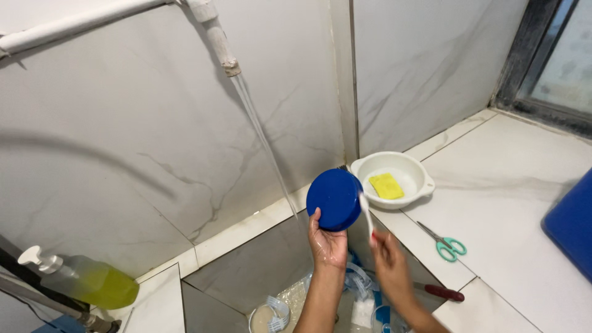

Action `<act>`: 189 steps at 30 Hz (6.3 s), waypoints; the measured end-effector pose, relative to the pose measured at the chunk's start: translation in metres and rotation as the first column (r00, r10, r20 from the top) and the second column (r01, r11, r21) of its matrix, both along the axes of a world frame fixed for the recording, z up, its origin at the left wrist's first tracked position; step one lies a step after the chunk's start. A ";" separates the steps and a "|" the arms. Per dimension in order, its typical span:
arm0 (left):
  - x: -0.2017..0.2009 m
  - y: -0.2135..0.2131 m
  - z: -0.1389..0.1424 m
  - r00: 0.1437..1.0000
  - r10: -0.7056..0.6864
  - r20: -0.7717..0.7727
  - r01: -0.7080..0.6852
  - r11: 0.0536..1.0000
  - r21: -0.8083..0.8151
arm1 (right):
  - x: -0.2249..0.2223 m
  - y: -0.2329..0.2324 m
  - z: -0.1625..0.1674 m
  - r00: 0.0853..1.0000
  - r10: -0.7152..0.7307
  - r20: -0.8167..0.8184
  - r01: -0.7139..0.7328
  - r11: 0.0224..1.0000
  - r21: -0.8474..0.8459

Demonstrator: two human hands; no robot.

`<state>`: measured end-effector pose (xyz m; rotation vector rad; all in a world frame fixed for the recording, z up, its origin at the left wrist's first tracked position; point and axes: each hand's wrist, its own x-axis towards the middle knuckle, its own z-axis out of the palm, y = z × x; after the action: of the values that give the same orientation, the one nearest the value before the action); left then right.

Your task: The person scrubs a large blue plastic water jug with a yellow sponge under running water, brushes its cap with a toothbrush, rinses and shakes out the jug, then holds it under the tap to fill it with water.

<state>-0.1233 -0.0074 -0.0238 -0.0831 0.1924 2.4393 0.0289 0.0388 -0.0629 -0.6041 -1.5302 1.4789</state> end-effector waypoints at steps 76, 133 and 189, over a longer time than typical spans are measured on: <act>0.030 -0.053 0.016 0.008 -0.425 -0.905 -0.904 0.385 -0.188 | -0.005 0.055 0.013 0.898 0.265 0.351 -0.204 0.958 -0.201; 0.177 0.175 -0.018 -0.147 -0.677 -0.721 -0.826 0.485 -0.287 | 0.595 0.150 0.257 -0.111 -0.966 0.235 0.005 0.236 0.972; 0.650 -0.554 -0.196 0.686 0.510 -0.519 -0.578 -0.052 -0.814 | 0.267 -0.412 -0.078 0.066 0.559 0.826 -0.916 -0.294 0.272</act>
<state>0.5265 -0.5615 -0.2197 -0.8107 2.1636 2.5744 0.2963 -0.3731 -0.1410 1.2569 -3.0252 1.0252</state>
